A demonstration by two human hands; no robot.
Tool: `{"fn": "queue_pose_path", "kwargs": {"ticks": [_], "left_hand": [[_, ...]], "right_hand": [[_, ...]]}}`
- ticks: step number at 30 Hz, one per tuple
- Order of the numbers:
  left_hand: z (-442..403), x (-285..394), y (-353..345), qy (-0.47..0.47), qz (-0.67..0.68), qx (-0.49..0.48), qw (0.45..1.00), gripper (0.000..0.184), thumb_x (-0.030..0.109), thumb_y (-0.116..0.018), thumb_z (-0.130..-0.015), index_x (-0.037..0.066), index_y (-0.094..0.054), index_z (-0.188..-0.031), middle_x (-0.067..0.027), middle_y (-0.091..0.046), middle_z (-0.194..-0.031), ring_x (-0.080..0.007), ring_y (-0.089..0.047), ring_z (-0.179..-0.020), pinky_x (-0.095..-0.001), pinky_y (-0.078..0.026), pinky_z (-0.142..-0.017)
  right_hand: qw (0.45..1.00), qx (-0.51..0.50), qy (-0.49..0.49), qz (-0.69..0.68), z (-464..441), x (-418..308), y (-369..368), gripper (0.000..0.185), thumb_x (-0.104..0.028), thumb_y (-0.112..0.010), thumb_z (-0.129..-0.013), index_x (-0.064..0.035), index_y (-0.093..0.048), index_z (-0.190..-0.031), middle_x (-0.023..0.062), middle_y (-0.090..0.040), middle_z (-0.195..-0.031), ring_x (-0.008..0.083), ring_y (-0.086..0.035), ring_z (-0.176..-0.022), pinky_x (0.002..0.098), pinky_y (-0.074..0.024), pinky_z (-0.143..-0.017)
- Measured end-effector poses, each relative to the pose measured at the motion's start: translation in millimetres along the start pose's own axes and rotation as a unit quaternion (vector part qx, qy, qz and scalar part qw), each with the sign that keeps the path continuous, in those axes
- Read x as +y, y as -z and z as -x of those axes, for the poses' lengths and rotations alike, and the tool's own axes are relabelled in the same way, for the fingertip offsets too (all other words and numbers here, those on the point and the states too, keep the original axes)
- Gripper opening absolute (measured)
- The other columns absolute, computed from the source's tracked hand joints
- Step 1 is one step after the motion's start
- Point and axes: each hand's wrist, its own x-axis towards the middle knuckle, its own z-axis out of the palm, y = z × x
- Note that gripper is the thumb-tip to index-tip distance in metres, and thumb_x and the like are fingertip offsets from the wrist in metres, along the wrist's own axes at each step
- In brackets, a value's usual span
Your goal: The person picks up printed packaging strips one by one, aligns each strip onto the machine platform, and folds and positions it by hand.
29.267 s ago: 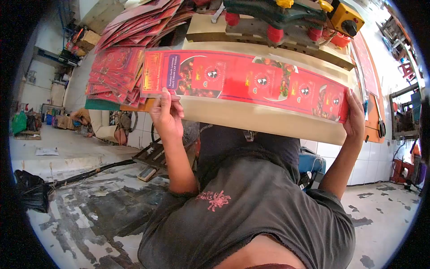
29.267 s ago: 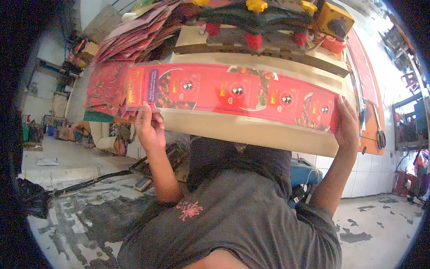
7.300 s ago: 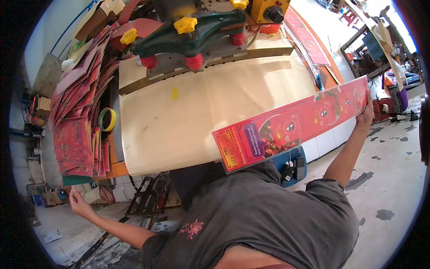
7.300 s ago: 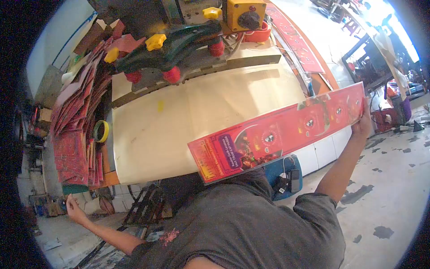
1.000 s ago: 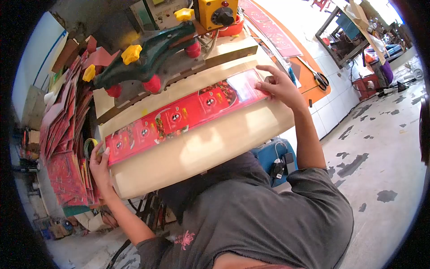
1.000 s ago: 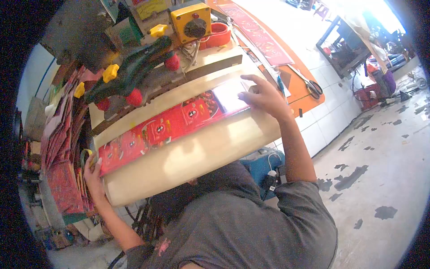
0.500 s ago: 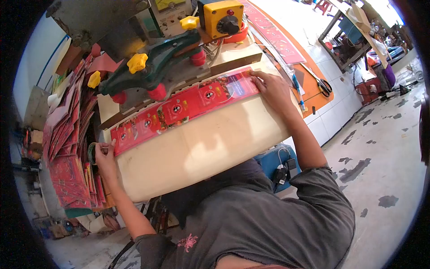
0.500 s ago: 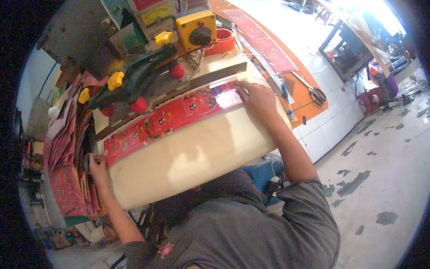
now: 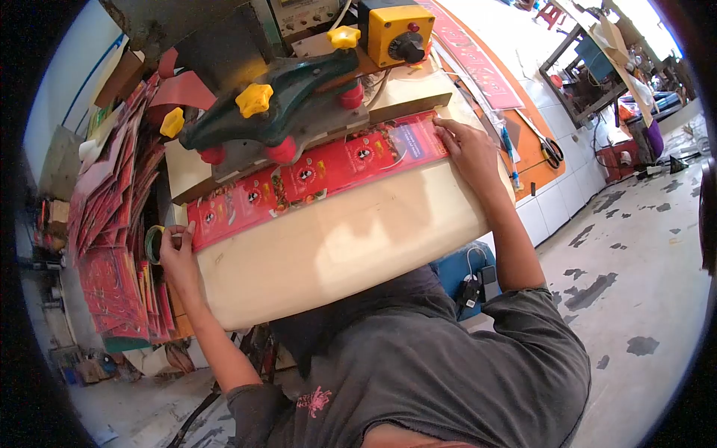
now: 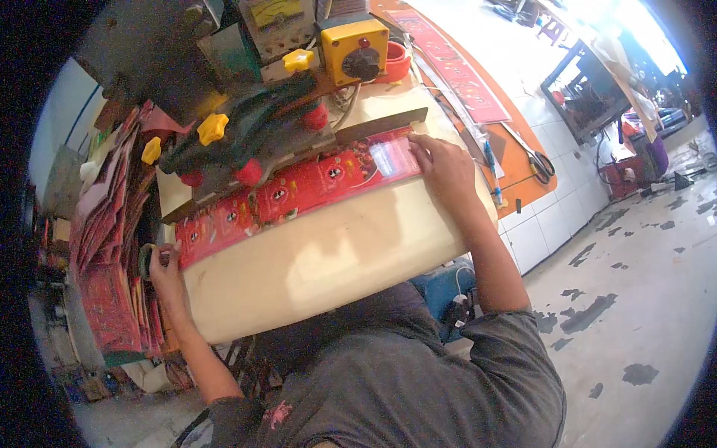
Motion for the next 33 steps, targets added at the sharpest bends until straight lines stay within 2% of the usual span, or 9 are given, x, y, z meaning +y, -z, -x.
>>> {"fn": "queue_pose_path", "kwargs": {"ticks": [15, 20, 21, 22, 24, 26, 28, 32, 33], "left_hand": [[5.9, 19.2, 2.9, 0.031, 0.024, -0.014, 0.999, 0.023, 0.024, -0.073, -0.095, 0.002, -0.066, -0.099, -0.0018, -0.048, -0.065, -0.0122, -0.04, -0.062, -0.0313, -0.034, -0.058], [4.9, 16.2, 3.9, 0.004, -0.012, -0.011, 1.0, 0.025, 0.024, -0.073, -0.095, 0.001, -0.071, -0.104, -0.0029, -0.048, -0.066, -0.0136, -0.043, -0.064, -0.0315, -0.04, -0.061], [8.6, 30.7, 6.3, 0.02, -0.042, -0.015, 0.999, 0.027, 0.023, -0.072, -0.096, 0.001, -0.072, -0.112, -0.0081, -0.058, -0.071, -0.0159, -0.05, -0.068, -0.0319, -0.045, -0.068], [8.5, 29.5, 3.6, 0.026, -0.048, -0.006, 0.998, 0.027, 0.023, -0.072, -0.096, 0.001, -0.072, -0.112, -0.0081, -0.058, -0.071, -0.0159, -0.05, -0.068, -0.0319, -0.045, -0.068], [5.3, 8.7, 1.3, -0.025, -0.003, -0.021, 0.999, 0.028, 0.022, -0.069, -0.098, 0.001, -0.072, -0.117, -0.016, -0.07, -0.086, -0.0182, -0.061, -0.077, -0.034, -0.05, -0.076], [2.8, -5.2, -2.2, -0.096, -0.012, -0.005, 0.995, 0.028, 0.018, -0.064, -0.099, 0.002, -0.072, -0.121, -0.0233, -0.073, -0.106, -0.0264, -0.07, -0.09, -0.0362, -0.052, -0.084], [1.4, -15.7, -6.9, -0.133, -0.039, 0.007, 0.99, 0.027, 0.015, -0.061, -0.098, 0.003, -0.073, -0.12, -0.0247, -0.072, -0.105, -0.0354, -0.07, -0.092, -0.0407, -0.053, -0.084], [2.6, -9.3, -3.2, -0.088, -0.046, 0.006, 0.995, 0.028, 0.013, -0.06, -0.097, 0.007, -0.075, -0.12, -0.0241, -0.07, -0.099, -0.0403, -0.067, -0.09, -0.0441, -0.053, -0.081], [2.7, -4.4, -0.7, -0.077, -0.066, -0.013, 0.995, 0.028, 0.015, -0.062, -0.098, 0.003, -0.073, -0.12, -0.0256, -0.07, -0.105, -0.0386, -0.069, -0.096, -0.0419, -0.052, -0.086]], "right_hand": [[1.0, -0.016, -0.025, 0.004, -1.3, -5.9, 1.1, 0.028, -0.036, -0.063, -0.099, -0.0189, -0.076, -0.117, 0.0152, -0.075, -0.105, 0.0357, -0.071, -0.096, 0.046, -0.0533, -0.085], [1.0, -0.002, -0.001, -0.004, -1.1, 2.3, -5.0, 0.027, -0.033, -0.064, -0.099, -0.0179, -0.075, -0.118, 0.016, -0.075, -0.105, 0.0358, -0.071, -0.097, 0.0452, -0.0533, -0.085], [1.0, 0.001, -0.012, -0.019, 0.4, -0.5, -2.7, 0.027, -0.032, -0.064, -0.099, -0.0179, -0.075, -0.119, 0.0162, -0.075, -0.105, 0.0354, -0.071, -0.098, 0.0446, -0.0536, -0.085], [0.999, 0.001, -0.019, -0.038, 0.9, -5.4, -1.3, 0.027, -0.031, -0.063, -0.099, -0.0178, -0.075, -0.12, 0.0163, -0.075, -0.106, 0.0349, -0.072, -0.098, 0.0441, -0.0539, -0.086], [0.996, -0.037, -0.056, -0.061, -1.1, -13.2, 3.7, 0.03, -0.027, -0.061, -0.102, -0.013, -0.073, -0.125, 0.0149, -0.076, -0.109, 0.0279, -0.074, -0.102, 0.039, -0.0541, -0.091], [0.995, -0.037, -0.024, -0.093, -1.6, -4.7, -0.4, 0.031, -0.028, -0.061, -0.102, -0.0113, -0.072, -0.126, 0.015, -0.075, -0.115, 0.0287, -0.073, -0.107, 0.0394, -0.0534, -0.093], [1.0, -0.029, 0.002, -0.006, -2.4, -7.1, 1.5, 0.033, -0.033, -0.06, -0.103, -0.0119, -0.072, -0.126, 0.0177, -0.074, -0.113, 0.0313, -0.073, -0.104, 0.0403, -0.0536, -0.09], [0.999, -0.045, -0.014, -0.019, -2.0, -9.3, 2.1, 0.035, -0.034, -0.056, -0.104, -0.0133, -0.071, -0.127, 0.0204, -0.073, -0.113, 0.0369, -0.07, -0.107, 0.045, -0.0509, -0.093], [0.998, -0.043, -0.02, -0.028, -1.4, -15.7, 4.7, 0.034, -0.033, -0.056, -0.104, -0.0124, -0.072, -0.126, 0.0209, -0.073, -0.112, 0.0375, -0.07, -0.106, 0.0452, -0.051, -0.092]]}}
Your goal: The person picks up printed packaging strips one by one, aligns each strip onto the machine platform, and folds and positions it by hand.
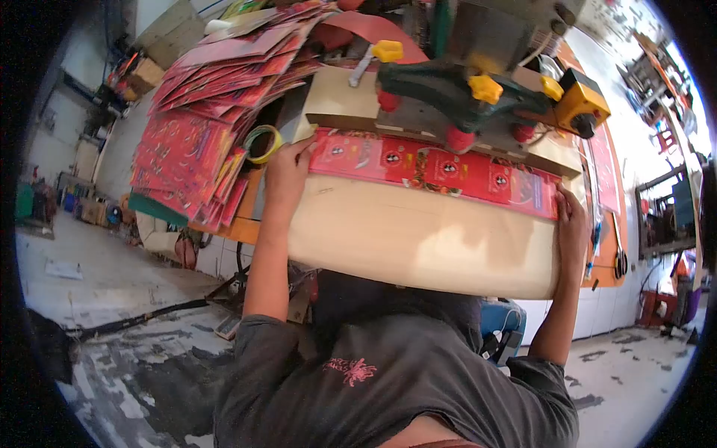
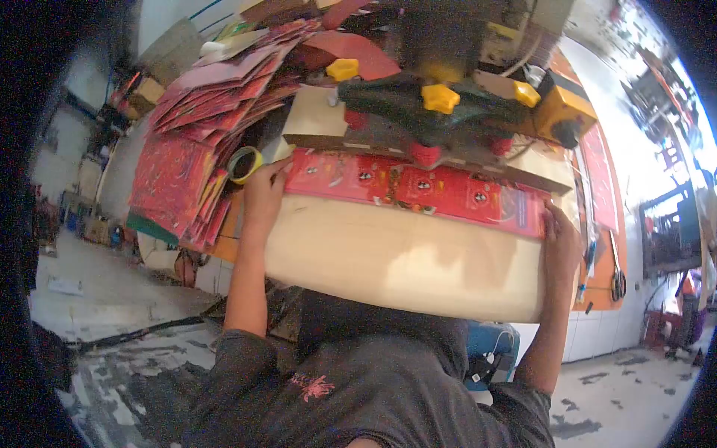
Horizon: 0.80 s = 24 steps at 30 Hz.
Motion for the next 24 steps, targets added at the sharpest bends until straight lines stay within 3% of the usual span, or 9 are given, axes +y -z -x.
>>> {"fn": "queue_pose_path", "kwargs": {"ticks": [1, 6, 8, 15, 17, 19, 21, 24], "left_hand": [[-0.7, 2.1, 1.8, 0.01, -0.017, -0.023, 1.0, 0.029, 0.017, -0.063, -0.099, 0.0, -0.072, -0.121, -0.0272, -0.071, -0.112, -0.0369, -0.07, -0.103, -0.0397, -0.051, -0.091], [2.5, 5.3, 2.0, 0.02, -0.008, -0.003, 1.0, 0.028, 0.017, -0.063, -0.099, 0.004, -0.073, -0.122, -0.0244, -0.07, -0.098, -0.0375, -0.068, -0.091, -0.0413, -0.052, -0.083], [2.3, -0.2, -2.4, -0.01, 0.011, 0.03, 0.999, 0.026, 0.015, -0.065, -0.095, 0.009, -0.076, -0.116, -0.0248, -0.067, -0.091, -0.0411, -0.066, -0.086, -0.0463, -0.052, -0.078], [1.6, 0.0, -2.9, -0.013, 0.024, 0.041, 0.999, 0.025, 0.016, -0.066, -0.095, 0.008, -0.077, -0.115, -0.0257, -0.067, -0.091, -0.0411, -0.066, -0.086, -0.0463, -0.052, -0.078], [2.3, 7.1, -0.3, 0.013, -0.003, 0.015, 1.0, 0.027, 0.017, -0.065, -0.098, 0.005, -0.074, -0.121, -0.0248, -0.07, -0.099, -0.0394, -0.068, -0.093, -0.0414, -0.052, -0.085], [0.5, -19.7, -15.0, -0.038, -0.026, 0.051, 0.998, 0.026, 0.017, -0.065, -0.096, 0.005, -0.075, -0.117, -0.0257, -0.068, -0.095, -0.0432, -0.066, -0.088, -0.0464, -0.052, -0.079], [4.6, -6.7, -8.1, 0.017, 0.028, 0.023, 0.999, 0.028, 0.019, -0.063, -0.098, 0.003, -0.073, -0.119, -0.0263, -0.07, -0.099, -0.0407, -0.068, -0.093, -0.0429, -0.052, -0.082], [2.3, -1.9, -1.8, -0.002, 0.054, -0.007, 0.999, 0.031, 0.019, -0.059, -0.102, 0.001, -0.07, -0.125, -0.0249, -0.072, -0.111, -0.0334, -0.07, -0.1, -0.0379, -0.05, -0.093]], "right_hand": [[1.0, -0.003, 0.009, -0.003, 0.7, -3.4, -0.1, 0.034, -0.033, -0.056, -0.104, -0.0124, -0.072, -0.126, 0.0209, -0.073, -0.112, 0.0375, -0.07, -0.106, 0.0452, -0.051, -0.092], [1.0, 0.011, 0.021, 0.005, -0.2, 1.9, -4.8, 0.035, -0.034, -0.055, -0.104, -0.013, -0.071, -0.128, 0.0192, -0.073, -0.112, 0.0365, -0.07, -0.106, 0.0438, -0.0513, -0.093], [1.0, 0.012, 0.027, 0.01, -0.4, 4.2, -5.9, 0.036, -0.035, -0.054, -0.104, -0.0138, -0.07, -0.129, 0.0173, -0.073, -0.115, 0.0354, -0.07, -0.108, 0.0433, -0.0513, -0.094], [1.0, 0.002, 0.023, 0.007, -1.4, 6.8, -5.9, 0.035, -0.033, -0.055, -0.104, -0.0132, -0.07, -0.129, 0.0179, -0.073, -0.116, 0.0347, -0.07, -0.108, 0.042, -0.0513, -0.094], [0.999, 0.009, 0.031, -0.011, -1.1, 8.8, -6.1, 0.034, -0.03, -0.056, -0.105, -0.0121, -0.07, -0.13, 0.0177, -0.073, -0.116, 0.0335, -0.071, -0.106, 0.0405, -0.0513, -0.096], [0.997, -0.018, 0.015, -0.072, 1.3, 3.1, -2.0, 0.035, -0.027, -0.058, -0.103, -0.0097, -0.069, -0.132, 0.017, -0.074, -0.118, 0.0285, -0.072, -0.107, 0.0388, -0.0525, -0.095], [0.997, -0.01, -0.002, -0.079, 5.1, 7.6, -3.1, 0.033, -0.018, -0.056, -0.104, -0.0081, -0.068, -0.132, 0.0158, -0.075, -0.116, 0.0228, -0.072, -0.104, 0.0344, -0.0532, -0.093], [0.998, 0.013, -0.005, -0.053, 4.3, 8.2, -4.4, 0.031, -0.027, -0.059, -0.103, -0.0122, -0.072, -0.127, 0.0138, -0.077, -0.11, 0.0244, -0.074, -0.101, 0.037, -0.0546, -0.091]]}}
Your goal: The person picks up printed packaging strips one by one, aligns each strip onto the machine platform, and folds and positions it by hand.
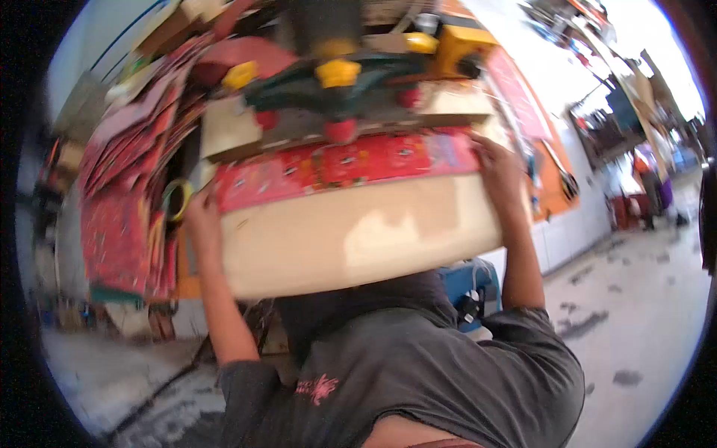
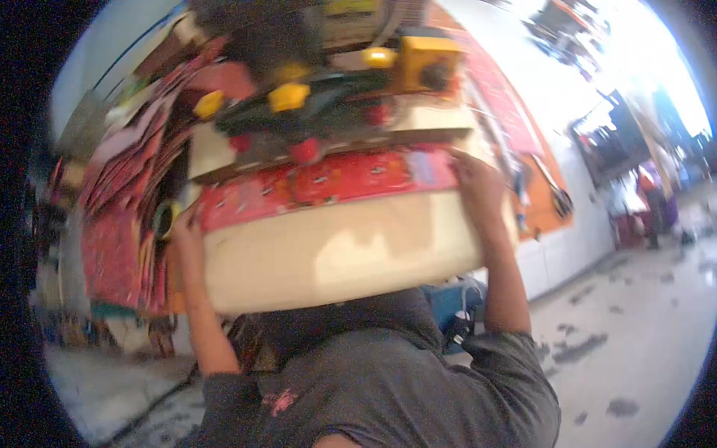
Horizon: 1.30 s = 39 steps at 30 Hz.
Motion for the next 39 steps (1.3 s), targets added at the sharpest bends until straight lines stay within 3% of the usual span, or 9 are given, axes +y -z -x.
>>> {"fn": "queue_pose_path", "kwargs": {"ticks": [3, 16, 39], "left_hand": [[-0.9, 4.0, -2.7, 0.002, -0.021, -0.014, 1.0, 0.032, 0.019, -0.058, -0.104, 0.0, -0.07, -0.127, -0.0238, -0.072, -0.116, -0.0334, -0.069, -0.104, -0.0378, -0.049, -0.096], [0.5, 15.5, -0.8, -0.012, -0.014, -0.015, 1.0, 0.036, 0.023, -0.058, -0.105, -0.004, -0.068, -0.126, -0.0229, -0.072, -0.119, -0.0323, -0.069, -0.107, -0.038, -0.05, -0.097], [-1.7, -0.6, -2.3, -0.002, 0.015, -0.017, 1.0, 0.033, 0.019, -0.057, -0.104, -0.001, -0.068, -0.129, -0.0241, -0.071, -0.119, -0.0317, -0.069, -0.108, -0.036, -0.049, -0.097]], "right_hand": [[0.994, 0.058, 0.038, 0.084, -3.1, 15.0, -7.0, 0.029, -0.041, -0.063, -0.098, -0.0233, -0.076, -0.117, 0.0157, -0.075, -0.097, 0.0355, -0.072, -0.089, 0.0457, -0.0551, -0.078], [0.997, 0.038, 0.005, 0.073, -3.5, 10.7, -2.4, 0.031, -0.042, -0.059, -0.1, -0.0206, -0.077, -0.114, 0.0151, -0.075, -0.097, 0.035, -0.071, -0.092, 0.046, -0.0532, -0.082], [0.995, 0.028, -0.008, 0.098, -4.9, 11.6, -2.9, 0.032, -0.043, -0.059, -0.1, -0.0211, -0.076, -0.117, 0.0168, -0.075, -0.098, 0.0361, -0.071, -0.093, 0.0468, -0.0529, -0.082]]}}
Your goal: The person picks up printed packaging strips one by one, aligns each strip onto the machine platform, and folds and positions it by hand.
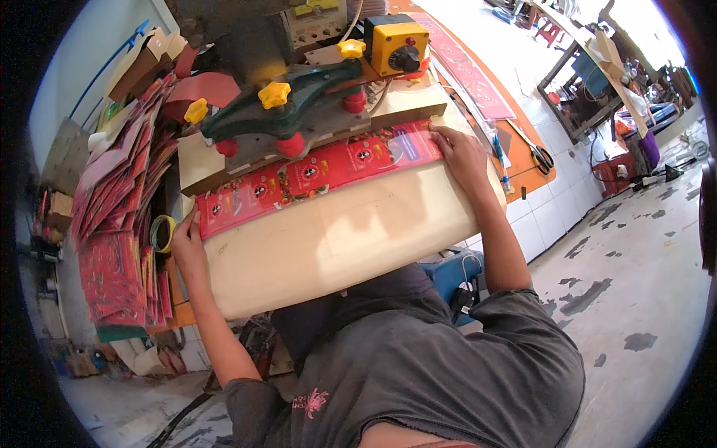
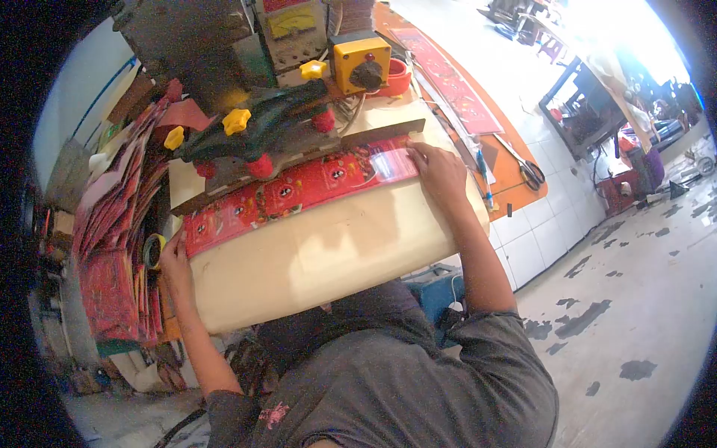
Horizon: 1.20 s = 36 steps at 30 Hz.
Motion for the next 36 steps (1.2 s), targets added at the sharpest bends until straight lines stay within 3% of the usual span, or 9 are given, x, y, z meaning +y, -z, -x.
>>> {"fn": "queue_pose_path", "kwargs": {"ticks": [17, 31, 34, 36], "left_hand": [[0.1, 13.1, 3.9, 0.008, -0.046, 0.019, 0.999, 0.031, 0.017, -0.059, -0.103, -0.003, -0.069, -0.125, -0.0248, -0.072, -0.117, -0.0327, -0.069, -0.108, -0.0358, -0.049, -0.096], [2.0, 8.4, 1.8, 0.009, -0.021, 0.01, 1.0, 0.034, 0.023, -0.059, -0.104, 0.0, -0.07, -0.126, -0.0238, -0.072, -0.116, -0.0332, -0.068, -0.108, -0.0365, -0.049, -0.098], [3.9, 12.9, 2.8, 0.01, 0.009, 0.008, 1.0, 0.032, 0.02, -0.059, -0.103, -0.001, -0.069, -0.125, -0.0239, -0.071, -0.117, -0.0309, -0.069, -0.109, -0.0362, -0.049, -0.097], [7.3, 8.4, 3.3, 0.011, 0.007, 0.003, 1.0, 0.032, 0.019, -0.06, -0.102, -0.002, -0.07, -0.124, -0.0241, -0.071, -0.118, -0.0303, -0.069, -0.11, -0.0358, -0.05, -0.097]], "right_hand": [[0.999, 0.026, 0.025, -0.029, 0.1, 3.5, -4.4, 0.03, -0.039, -0.063, -0.099, -0.0202, -0.076, -0.117, 0.0125, -0.076, -0.102, 0.0325, -0.072, -0.094, 0.0442, -0.0533, -0.084], [0.999, 0.018, 0.01, -0.035, 1.2, 0.9, -0.5, 0.03, -0.043, -0.062, -0.099, -0.0243, -0.076, -0.117, 0.0134, -0.076, -0.101, 0.0337, -0.072, -0.095, 0.0445, -0.0544, -0.083], [1.0, 0.011, 0.012, -0.022, 4.4, -4.3, 4.9, 0.03, -0.039, -0.063, -0.099, -0.0207, -0.076, -0.119, 0.0132, -0.077, -0.102, 0.0313, -0.073, -0.095, 0.0421, -0.0549, -0.083], [0.984, -0.009, -0.025, -0.178, 6.3, -2.0, 6.6, 0.031, -0.03, -0.062, -0.1, -0.0124, -0.075, -0.122, 0.0154, -0.077, -0.103, 0.0271, -0.075, -0.096, 0.0378, -0.0551, -0.085]]}}
